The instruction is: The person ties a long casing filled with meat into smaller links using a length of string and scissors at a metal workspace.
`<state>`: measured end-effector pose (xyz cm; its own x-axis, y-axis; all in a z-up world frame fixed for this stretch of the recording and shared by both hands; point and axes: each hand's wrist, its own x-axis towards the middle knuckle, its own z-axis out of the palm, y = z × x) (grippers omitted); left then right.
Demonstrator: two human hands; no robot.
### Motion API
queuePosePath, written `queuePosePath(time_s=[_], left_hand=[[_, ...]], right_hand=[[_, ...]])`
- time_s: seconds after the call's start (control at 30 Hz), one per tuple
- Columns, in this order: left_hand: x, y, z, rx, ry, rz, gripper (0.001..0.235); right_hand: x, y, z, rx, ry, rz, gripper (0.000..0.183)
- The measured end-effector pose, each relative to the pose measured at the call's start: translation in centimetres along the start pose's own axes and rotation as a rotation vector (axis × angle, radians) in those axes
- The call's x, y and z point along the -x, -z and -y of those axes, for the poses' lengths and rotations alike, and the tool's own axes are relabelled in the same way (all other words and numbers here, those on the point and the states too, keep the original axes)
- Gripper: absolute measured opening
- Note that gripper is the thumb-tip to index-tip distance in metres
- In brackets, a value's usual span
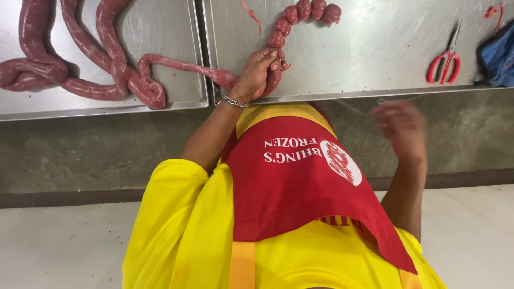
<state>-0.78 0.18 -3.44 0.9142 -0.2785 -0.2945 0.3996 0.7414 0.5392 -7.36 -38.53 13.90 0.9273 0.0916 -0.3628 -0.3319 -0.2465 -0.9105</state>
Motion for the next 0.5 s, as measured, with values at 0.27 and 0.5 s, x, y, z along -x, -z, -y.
queuePosePath(time_s=[0.27,0.5], left_hand=[[1.9,-3.5,0.2,-0.444,-0.063,-0.046,0.026],[2.7,-3.1,-0.3,-0.502,-0.023,-0.078,0.027]], right_hand=[[3.8,4.9,-5.4,-0.228,0.086,0.219,0.029],[0.0,5.5,-8.1,0.701,-0.415,-0.189,0.03]])
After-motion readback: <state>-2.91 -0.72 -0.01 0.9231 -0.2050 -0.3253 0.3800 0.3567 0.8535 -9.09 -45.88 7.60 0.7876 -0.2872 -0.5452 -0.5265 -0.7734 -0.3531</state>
